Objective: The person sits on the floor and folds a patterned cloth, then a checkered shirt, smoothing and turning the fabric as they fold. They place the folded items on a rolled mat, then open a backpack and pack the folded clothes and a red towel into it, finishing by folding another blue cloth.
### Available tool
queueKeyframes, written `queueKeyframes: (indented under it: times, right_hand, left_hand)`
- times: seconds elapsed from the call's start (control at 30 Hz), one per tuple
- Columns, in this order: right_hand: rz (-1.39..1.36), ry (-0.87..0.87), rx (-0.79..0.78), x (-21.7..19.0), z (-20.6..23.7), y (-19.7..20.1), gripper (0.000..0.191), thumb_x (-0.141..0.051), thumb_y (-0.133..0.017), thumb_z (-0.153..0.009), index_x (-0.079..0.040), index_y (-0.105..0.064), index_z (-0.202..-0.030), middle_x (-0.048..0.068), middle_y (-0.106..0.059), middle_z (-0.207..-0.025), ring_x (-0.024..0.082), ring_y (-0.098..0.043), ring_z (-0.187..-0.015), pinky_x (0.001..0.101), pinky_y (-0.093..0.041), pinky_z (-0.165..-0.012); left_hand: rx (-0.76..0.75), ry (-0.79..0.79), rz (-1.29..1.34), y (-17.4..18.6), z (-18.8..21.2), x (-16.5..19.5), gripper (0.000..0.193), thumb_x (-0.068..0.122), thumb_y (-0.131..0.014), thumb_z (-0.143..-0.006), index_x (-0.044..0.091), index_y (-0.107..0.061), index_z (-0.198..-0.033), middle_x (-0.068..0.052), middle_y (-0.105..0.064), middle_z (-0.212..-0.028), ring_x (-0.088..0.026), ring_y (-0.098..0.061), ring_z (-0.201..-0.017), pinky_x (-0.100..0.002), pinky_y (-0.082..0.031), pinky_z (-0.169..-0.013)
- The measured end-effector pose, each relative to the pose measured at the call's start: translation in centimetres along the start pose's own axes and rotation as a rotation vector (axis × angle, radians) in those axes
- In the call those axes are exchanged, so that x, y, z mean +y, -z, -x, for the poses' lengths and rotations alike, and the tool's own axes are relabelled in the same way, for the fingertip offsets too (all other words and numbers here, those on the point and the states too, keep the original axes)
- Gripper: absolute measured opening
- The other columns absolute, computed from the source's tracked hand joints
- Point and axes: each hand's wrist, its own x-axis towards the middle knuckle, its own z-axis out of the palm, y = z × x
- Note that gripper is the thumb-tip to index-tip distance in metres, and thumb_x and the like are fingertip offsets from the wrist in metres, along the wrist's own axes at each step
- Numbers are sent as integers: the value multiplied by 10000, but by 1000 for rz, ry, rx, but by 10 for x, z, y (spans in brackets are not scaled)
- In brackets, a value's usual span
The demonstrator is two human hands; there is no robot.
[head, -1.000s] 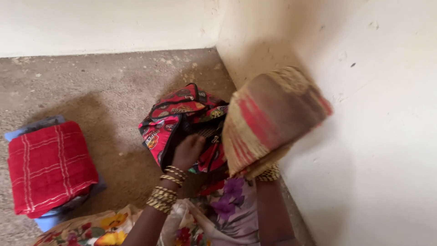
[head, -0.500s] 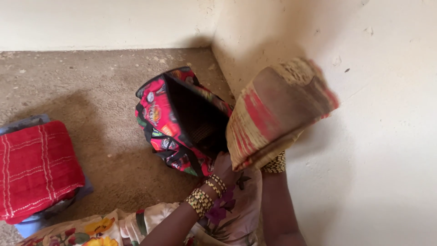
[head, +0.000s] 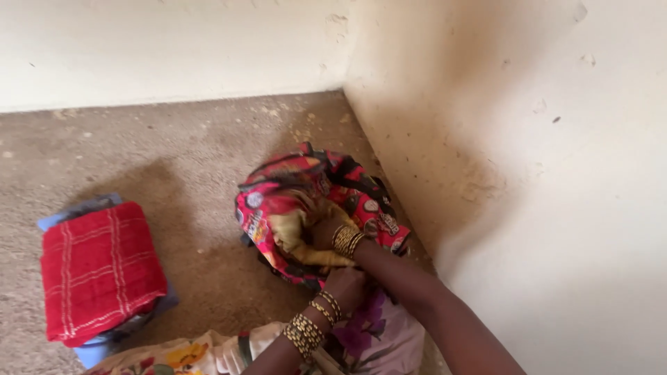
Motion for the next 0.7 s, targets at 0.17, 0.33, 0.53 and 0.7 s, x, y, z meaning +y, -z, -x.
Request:
queueKeyframes:
  times: [0.17, 0.33, 0.53, 0.7]
  right_hand:
    - [-94, -70, -22, 14, -5, 0, 638, -444, -614, -915, -181, -460, -1475, 193, -323, -1581, 436, -281, -1448, 644, -305, -1117]
    - [-570, -285, 452, 53, 2, 4, 739, -327, -833, -839, -55, -473, -1424, 240, -506, -1422, 415, -552, -1264, 479, -492, -1030]
    - [-961, 64, 544, 35, -6, 2, 904, -188, -859, -725, -28, -391, -1482, 236, -522, -1401, 372, -573, -1231, 460, -533, -939]
    - [-849, -83, 192, 24, -15, 7, 530, -230, -761, -906, 127, -514, -1209, 306, -567, -1072, 344, -521, -873, 446, -502, -767]
  left_hand:
    - [-40, 70, 115, 28, 9, 11, 333, 402, -555, -995, 175, -722, -1173, -158, -737, -970, -376, -695, -859, -523, -535, -783]
    - [67, 233, 342, 39, 17, -11, 323, 409, -568, -1012, 164, -759, -1102, -135, -743, -979, -339, -721, -903, -458, -570, -808]
    - [846, 115, 79, 88, 27, -96, 172, 209, -661, -971, 152, -722, -1121, -114, -726, -1005, -337, -710, -899, -467, -578, -743]
    - [789, 455, -248, 124, 20, -138, 444, 183, -703, -827, 153, -641, -1266, -127, -643, -1263, -407, -592, -1167, -548, -506, -905]
